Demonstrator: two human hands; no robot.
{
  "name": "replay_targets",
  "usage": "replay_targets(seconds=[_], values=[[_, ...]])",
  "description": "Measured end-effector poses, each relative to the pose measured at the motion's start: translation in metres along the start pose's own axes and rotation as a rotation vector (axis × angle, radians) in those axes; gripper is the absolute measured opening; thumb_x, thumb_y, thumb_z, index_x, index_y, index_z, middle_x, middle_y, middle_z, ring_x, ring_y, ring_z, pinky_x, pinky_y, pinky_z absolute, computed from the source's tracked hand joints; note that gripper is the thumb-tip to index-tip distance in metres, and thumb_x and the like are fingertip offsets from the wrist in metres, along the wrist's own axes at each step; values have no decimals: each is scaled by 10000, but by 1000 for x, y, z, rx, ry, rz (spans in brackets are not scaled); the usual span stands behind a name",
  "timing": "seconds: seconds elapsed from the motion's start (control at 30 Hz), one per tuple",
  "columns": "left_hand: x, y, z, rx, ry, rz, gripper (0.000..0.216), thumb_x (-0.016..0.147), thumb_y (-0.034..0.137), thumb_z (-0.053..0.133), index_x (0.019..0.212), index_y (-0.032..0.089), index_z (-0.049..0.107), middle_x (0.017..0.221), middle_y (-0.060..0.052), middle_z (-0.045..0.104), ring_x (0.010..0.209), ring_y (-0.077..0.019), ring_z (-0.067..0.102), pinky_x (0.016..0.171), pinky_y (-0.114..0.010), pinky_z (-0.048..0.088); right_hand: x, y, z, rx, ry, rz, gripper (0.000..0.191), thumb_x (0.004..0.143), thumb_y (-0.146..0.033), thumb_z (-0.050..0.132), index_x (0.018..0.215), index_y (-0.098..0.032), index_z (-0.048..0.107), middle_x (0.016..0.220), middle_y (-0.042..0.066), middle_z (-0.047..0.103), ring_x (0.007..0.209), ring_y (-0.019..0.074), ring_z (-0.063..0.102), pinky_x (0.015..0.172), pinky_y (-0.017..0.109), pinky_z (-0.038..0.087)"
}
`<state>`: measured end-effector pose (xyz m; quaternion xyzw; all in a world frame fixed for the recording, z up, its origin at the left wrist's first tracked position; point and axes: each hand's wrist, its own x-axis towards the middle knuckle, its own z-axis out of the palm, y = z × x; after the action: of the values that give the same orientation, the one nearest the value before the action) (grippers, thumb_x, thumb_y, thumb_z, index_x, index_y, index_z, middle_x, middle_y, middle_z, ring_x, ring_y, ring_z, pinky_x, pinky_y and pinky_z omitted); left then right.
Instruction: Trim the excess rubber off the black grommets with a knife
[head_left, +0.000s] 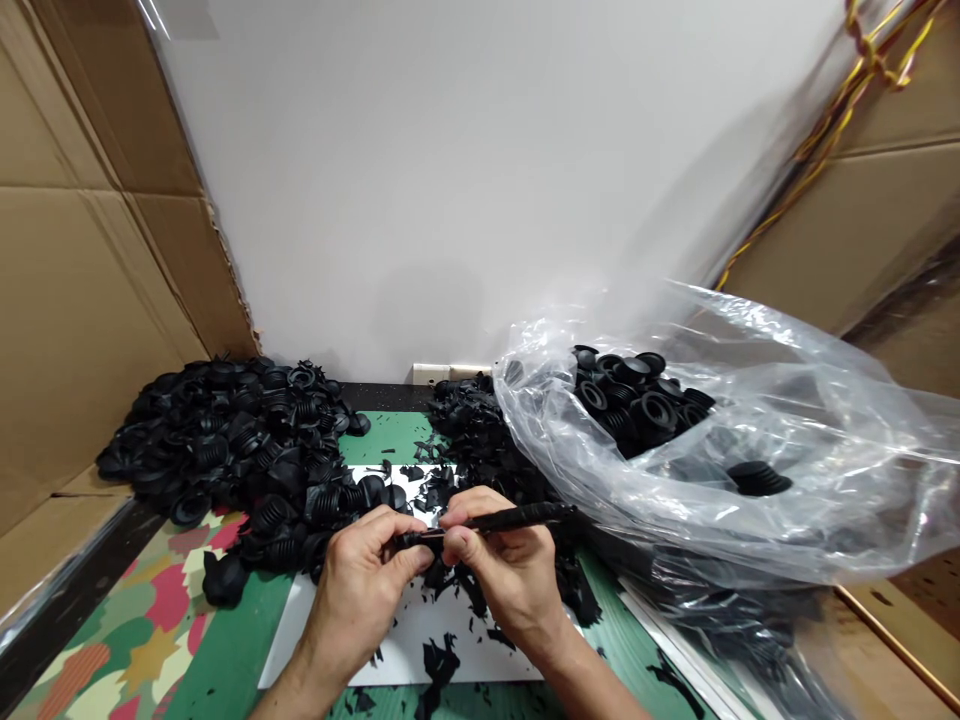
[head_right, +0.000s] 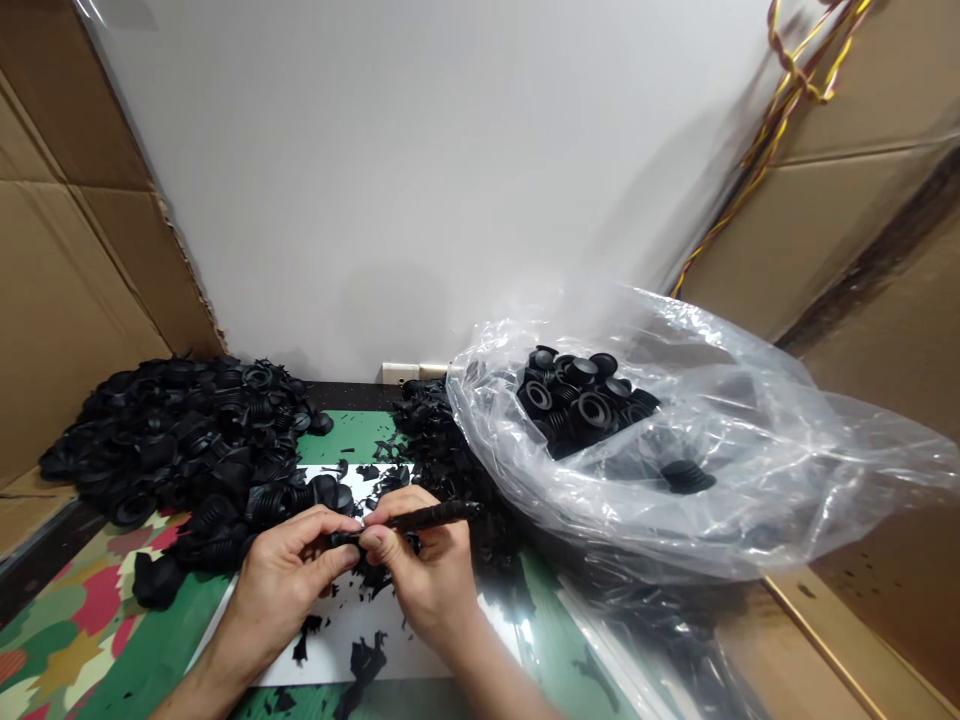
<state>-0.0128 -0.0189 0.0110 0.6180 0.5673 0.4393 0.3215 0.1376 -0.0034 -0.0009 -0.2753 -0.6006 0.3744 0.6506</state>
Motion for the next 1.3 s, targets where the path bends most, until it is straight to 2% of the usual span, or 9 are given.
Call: replay_targets(seconds=[0.13, 0.27, 0.4, 0.5, 0.63, 0.73, 0.83, 1.1, 1.3], values=[[-1, -1, 0, 26, -18, 9, 114, 695, 234, 637, 698, 210, 749, 684, -25, 669, 646, -182, 597, 570, -255, 456, 2, -2, 0, -31, -2, -45, 123, 832, -262, 638, 742, -185, 671, 667, 21, 606, 543, 138, 586, 477, 248, 514], [-1, 1, 0, 30, -15, 15, 102, 696, 231, 642, 680, 211, 741, 660, -19, 653, 623, -177, 585, 562, -254, 443, 0, -4, 2, -84, -26, -51, 171, 859, -297, 611, 741, -183, 659, 674, 23, 604, 493, 122, 565, 447, 243, 498], [-1, 3, 1, 17, -24, 6, 97, 677, 266, 664, 659, 204, 737, 592, 3, 593, 520, -139, 501, 474, -234, 375, -4, -3, 0, -261, -32, -215, 131, 883, -216, 561, 809, -190, 666, 719, 45, 622, 590, 149, 604, 511, 261, 517], [-1, 4, 2, 5, -17, -7, 89, 657, 243, 659, 669, 205, 739, 602, 7, 602, 512, -131, 485, 473, -234, 369, -1, 2, -7, -378, 53, -283, 112, 862, -149, 566, 823, -197, 660, 766, 58, 635, 657, 166, 620, 557, 278, 530], [0, 3, 1, 17, 17, -7, 93, 648, 208, 648, 670, 210, 739, 639, 4, 640, 549, -142, 522, 510, -244, 401, 5, 10, -14, -208, 199, -111, 104, 863, -213, 585, 771, -192, 628, 750, 33, 615, 530, 128, 575, 469, 260, 493], [1, 3, 1, 10, 22, 2, 98, 648, 209, 652, 684, 214, 743, 662, 3, 648, 557, -145, 534, 516, -250, 413, 8, 10, -15, -38, 203, 62, 133, 845, -266, 620, 748, -176, 626, 675, -1, 588, 461, 103, 550, 444, 239, 460], [0, 3, 0, 6, 23, 8, 105, 651, 205, 652, 698, 218, 746, 673, 4, 647, 559, -142, 530, 516, -248, 410, 8, 6, -12, 56, 174, 139, 143, 826, -287, 640, 744, -170, 638, 623, -15, 578, 460, 110, 559, 454, 236, 453], [1, -2, 2, 27, 3, -20, 105, 651, 225, 661, 710, 207, 745, 650, 2, 614, 539, -139, 479, 504, -250, 372, 1, 1, -2, 212, 10, 135, 99, 799, -272, 671, 766, -179, 682, 786, 22, 590, 486, 101, 560, 469, 246, 478], [1, -3, 3, 40, -26, -30, 106, 682, 297, 680, 690, 207, 735, 636, 12, 570, 532, -132, 454, 500, -247, 351, -4, 4, 1, 85, -36, 66, 96, 818, -262, 658, 783, -180, 692, 769, 45, 613, 593, 145, 590, 512, 264, 492]])
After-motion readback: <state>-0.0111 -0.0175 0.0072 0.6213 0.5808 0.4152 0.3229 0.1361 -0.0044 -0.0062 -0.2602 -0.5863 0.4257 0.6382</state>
